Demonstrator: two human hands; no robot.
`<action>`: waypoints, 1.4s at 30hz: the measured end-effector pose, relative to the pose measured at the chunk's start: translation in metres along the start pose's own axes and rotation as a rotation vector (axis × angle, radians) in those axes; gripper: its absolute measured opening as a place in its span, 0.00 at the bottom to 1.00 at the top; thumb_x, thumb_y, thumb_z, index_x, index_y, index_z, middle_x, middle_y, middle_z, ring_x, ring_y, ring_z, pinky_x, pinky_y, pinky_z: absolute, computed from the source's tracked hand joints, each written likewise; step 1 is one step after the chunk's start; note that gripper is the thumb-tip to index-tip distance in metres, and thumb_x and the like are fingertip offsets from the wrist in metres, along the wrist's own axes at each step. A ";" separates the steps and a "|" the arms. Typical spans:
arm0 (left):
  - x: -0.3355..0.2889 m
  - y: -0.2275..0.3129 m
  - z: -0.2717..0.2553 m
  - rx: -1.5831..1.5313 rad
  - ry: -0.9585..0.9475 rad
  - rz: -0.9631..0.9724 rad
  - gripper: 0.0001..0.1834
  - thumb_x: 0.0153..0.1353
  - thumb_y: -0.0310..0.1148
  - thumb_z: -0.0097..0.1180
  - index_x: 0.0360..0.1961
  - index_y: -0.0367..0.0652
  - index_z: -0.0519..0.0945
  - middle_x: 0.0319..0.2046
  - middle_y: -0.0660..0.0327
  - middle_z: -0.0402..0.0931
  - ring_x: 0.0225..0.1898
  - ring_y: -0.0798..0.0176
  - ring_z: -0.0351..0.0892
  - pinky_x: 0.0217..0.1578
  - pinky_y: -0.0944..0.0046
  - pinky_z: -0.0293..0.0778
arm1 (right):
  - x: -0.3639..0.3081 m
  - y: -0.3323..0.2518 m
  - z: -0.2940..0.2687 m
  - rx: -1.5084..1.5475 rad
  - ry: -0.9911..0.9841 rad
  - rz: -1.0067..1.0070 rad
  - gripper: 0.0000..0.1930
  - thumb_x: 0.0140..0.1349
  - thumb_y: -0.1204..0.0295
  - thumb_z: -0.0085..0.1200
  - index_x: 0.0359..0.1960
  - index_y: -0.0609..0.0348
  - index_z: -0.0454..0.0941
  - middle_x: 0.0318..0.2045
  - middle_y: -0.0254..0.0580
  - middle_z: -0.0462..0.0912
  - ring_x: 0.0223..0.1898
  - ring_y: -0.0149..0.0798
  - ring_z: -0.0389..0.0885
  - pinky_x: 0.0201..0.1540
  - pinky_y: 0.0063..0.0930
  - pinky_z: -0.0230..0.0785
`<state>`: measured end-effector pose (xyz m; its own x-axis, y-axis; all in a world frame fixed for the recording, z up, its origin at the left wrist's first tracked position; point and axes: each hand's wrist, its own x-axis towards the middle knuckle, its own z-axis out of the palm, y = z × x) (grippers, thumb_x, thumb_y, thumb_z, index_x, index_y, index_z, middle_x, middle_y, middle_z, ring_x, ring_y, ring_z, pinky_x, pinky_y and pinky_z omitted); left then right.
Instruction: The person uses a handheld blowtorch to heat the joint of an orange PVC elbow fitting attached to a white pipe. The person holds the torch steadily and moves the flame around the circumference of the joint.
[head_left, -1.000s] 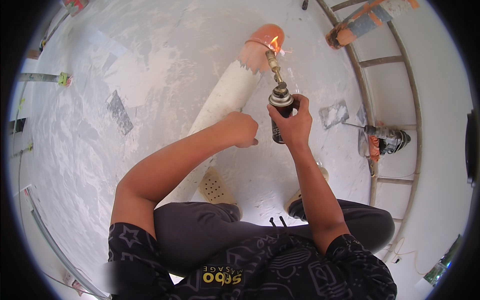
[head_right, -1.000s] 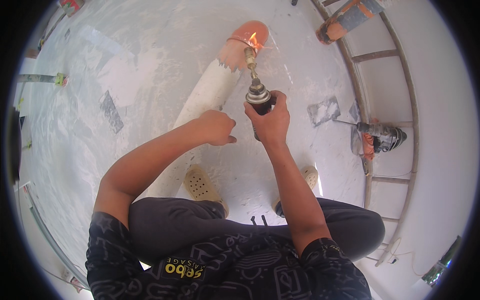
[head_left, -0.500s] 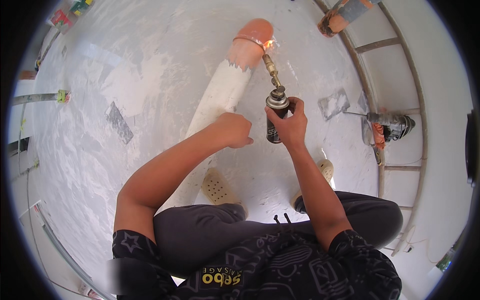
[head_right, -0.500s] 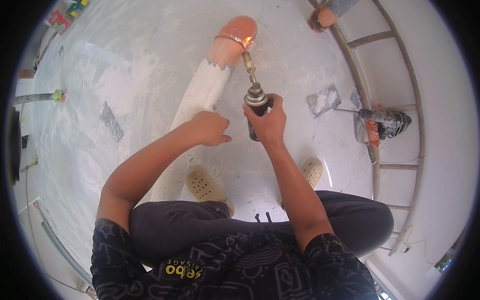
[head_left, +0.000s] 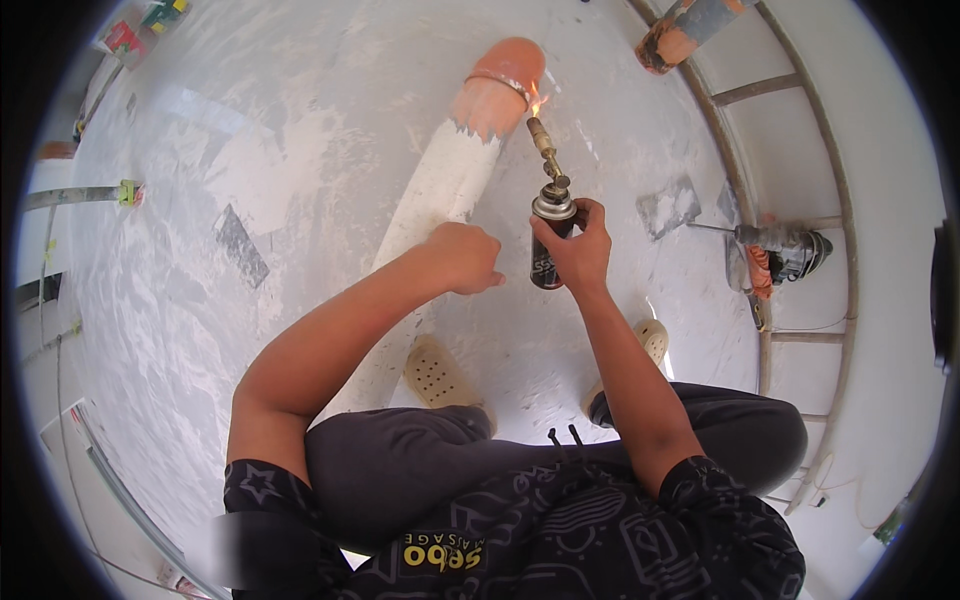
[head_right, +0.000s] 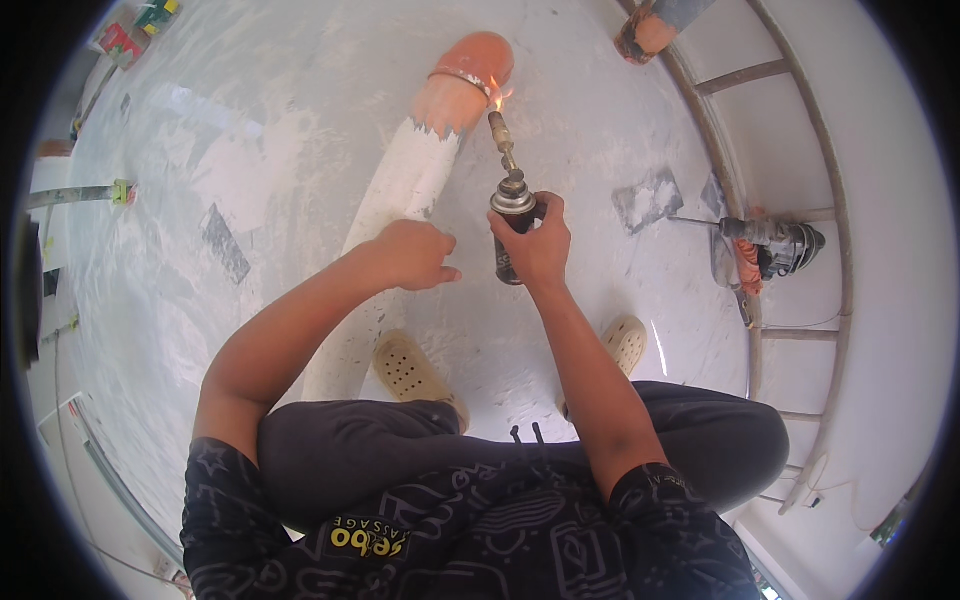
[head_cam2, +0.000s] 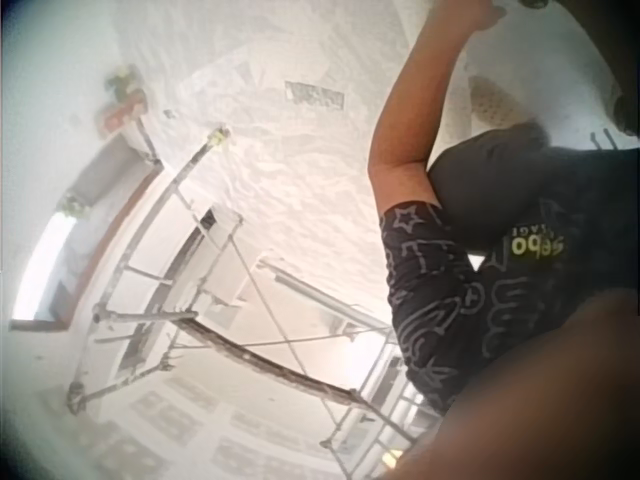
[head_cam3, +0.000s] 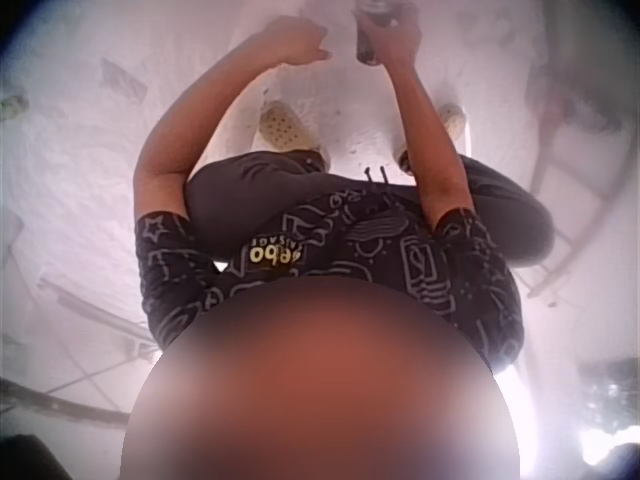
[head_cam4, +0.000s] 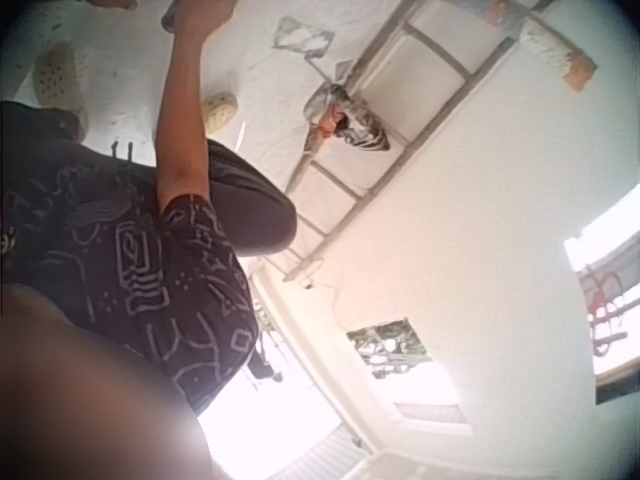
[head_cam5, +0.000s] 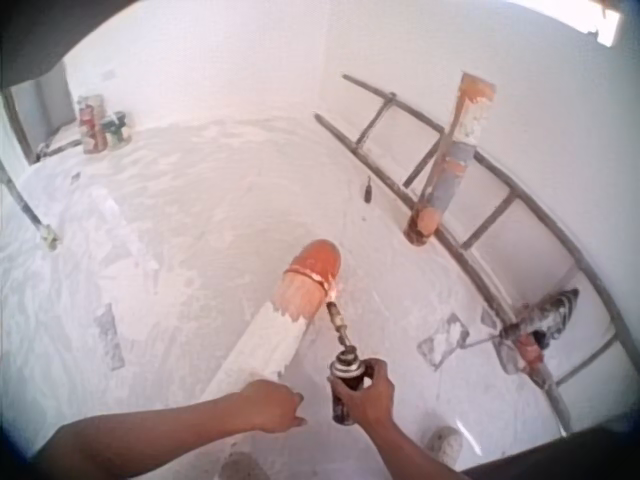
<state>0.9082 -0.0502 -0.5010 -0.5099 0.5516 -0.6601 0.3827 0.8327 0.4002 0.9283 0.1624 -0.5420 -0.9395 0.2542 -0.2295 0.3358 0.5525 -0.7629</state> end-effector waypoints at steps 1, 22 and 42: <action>-0.003 -0.002 -0.002 -0.011 0.014 -0.007 0.28 0.73 0.56 0.61 0.54 0.40 0.86 0.43 0.49 0.89 0.49 0.44 0.89 0.51 0.47 0.82 | -0.002 -0.004 -0.003 -0.003 0.003 0.000 0.40 0.54 0.56 0.81 0.60 0.66 0.73 0.53 0.55 0.87 0.57 0.48 0.87 0.63 0.43 0.77; -0.056 -0.030 -0.049 -0.670 0.915 -0.146 0.49 0.50 0.39 0.80 0.70 0.39 0.66 0.58 0.46 0.83 0.60 0.42 0.85 0.58 0.47 0.82 | -0.003 -0.163 0.046 0.370 -0.026 -0.154 0.45 0.51 0.43 0.83 0.51 0.68 0.69 0.45 0.54 0.86 0.44 0.43 0.89 0.45 0.34 0.84; -0.049 -0.155 -0.034 -0.633 0.900 -0.082 0.43 0.52 0.34 0.79 0.70 0.45 0.74 0.58 0.53 0.83 0.59 0.52 0.84 0.63 0.53 0.77 | -0.099 -0.029 0.006 -0.140 -0.607 -0.210 0.27 0.70 0.55 0.70 0.57 0.64 0.77 0.54 0.53 0.85 0.55 0.50 0.88 0.56 0.44 0.80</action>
<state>0.8474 -0.2049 -0.5088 -0.9887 0.1132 -0.0982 -0.0106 0.6010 0.7992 1.0112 0.1161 -0.5007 -0.8432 -0.3411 -0.4156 0.1078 0.6500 -0.7522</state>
